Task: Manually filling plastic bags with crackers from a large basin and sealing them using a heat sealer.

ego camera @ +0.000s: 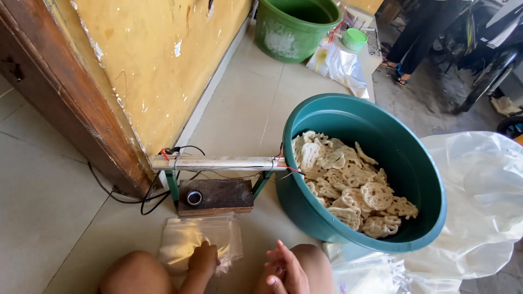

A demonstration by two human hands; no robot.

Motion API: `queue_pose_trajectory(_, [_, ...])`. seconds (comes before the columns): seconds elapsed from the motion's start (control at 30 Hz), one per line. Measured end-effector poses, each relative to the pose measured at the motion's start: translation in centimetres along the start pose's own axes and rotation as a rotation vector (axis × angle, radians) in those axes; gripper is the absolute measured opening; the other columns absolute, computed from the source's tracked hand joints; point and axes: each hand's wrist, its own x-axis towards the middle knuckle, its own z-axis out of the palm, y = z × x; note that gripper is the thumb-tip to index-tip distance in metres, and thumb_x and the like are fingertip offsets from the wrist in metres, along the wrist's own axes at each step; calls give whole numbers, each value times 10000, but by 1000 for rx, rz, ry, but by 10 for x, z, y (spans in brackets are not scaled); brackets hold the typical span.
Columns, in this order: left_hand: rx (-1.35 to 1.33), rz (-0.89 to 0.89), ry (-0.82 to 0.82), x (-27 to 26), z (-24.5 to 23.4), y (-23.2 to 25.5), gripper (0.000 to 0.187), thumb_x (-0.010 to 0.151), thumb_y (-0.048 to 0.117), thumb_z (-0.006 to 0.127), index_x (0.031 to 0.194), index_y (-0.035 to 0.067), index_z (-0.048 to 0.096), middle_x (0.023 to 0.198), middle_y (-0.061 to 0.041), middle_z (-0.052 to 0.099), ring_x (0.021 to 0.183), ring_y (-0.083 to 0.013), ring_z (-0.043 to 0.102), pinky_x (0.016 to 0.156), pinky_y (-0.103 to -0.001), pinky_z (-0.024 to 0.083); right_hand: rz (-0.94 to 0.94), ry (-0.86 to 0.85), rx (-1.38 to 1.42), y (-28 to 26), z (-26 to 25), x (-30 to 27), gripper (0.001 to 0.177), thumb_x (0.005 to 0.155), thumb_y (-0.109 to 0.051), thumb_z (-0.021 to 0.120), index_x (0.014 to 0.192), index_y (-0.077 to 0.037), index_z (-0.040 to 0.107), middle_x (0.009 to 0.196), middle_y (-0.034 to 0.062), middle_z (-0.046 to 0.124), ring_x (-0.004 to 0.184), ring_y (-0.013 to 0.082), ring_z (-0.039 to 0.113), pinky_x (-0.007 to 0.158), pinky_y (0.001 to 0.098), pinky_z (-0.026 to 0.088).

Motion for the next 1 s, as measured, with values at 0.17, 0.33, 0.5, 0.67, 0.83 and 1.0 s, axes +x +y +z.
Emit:
queue_pose_trajectory(0.17, [-261, 71, 82, 14, 9, -30, 83, 751, 153, 864, 758, 113, 792, 847, 3, 736, 757, -130, 711, 807, -267, 576, 93, -49, 108, 16, 0, -6, 670, 921, -269, 715, 1480, 14, 477, 1146, 168, 743, 833, 198, 745, 733, 268, 590])
queue_pose_trajectory(0.33, [-228, 93, 264, -17, -33, 12, 134, 982, 206, 578, 929, 117, 662, 939, -26, 626, 741, -190, 621, 727, -350, 539, 148, -1, 119, -43, 15, 21, 531, 897, -88, 694, 1402, 20, 573, 1065, 174, 767, 877, 230, 747, 821, 327, 618])
queue_pose_trajectory(0.5, [-1054, 308, -62, -97, -108, 60, 211, 1016, 212, 577, 944, 55, 698, 838, -87, 770, 716, -159, 710, 647, -274, 574, 103, -49, -140, -56, 15, 54, 919, 724, -187, 886, 1503, -51, 418, 1450, 134, 551, 1314, 270, 542, 1067, 390, 444])
queue_pose_trajectory(0.67, [-1400, 426, -364, -135, -120, 63, 326, 1016, 328, 523, 1084, 21, 607, 1000, -178, 755, 809, -228, 735, 726, -344, 630, 423, -175, 237, -76, 26, 74, 1018, 782, 119, 799, 1622, -159, 294, 840, 105, 788, 739, 138, 698, 669, 242, 523])
queue_pose_trajectory(0.83, [-1174, 321, -82, -159, -144, 88, 361, 966, 192, 592, 1246, 34, 756, 1038, -127, 850, 854, -172, 820, 734, -275, 706, 389, -104, 200, -81, 34, 72, 886, 805, 111, 788, 1573, -83, 392, 826, 69, 745, 693, 98, 638, 595, 196, 448])
queue_pose_trajectory(1.0, [-823, 632, 588, -166, -143, 103, 164, 878, 208, 723, 951, 77, 657, 864, -51, 714, 742, -147, 681, 684, -255, 583, 101, 96, -179, -91, 25, 76, 483, 784, 7, 825, 1232, -85, 669, 847, 15, 790, 713, 109, 655, 659, 221, 513])
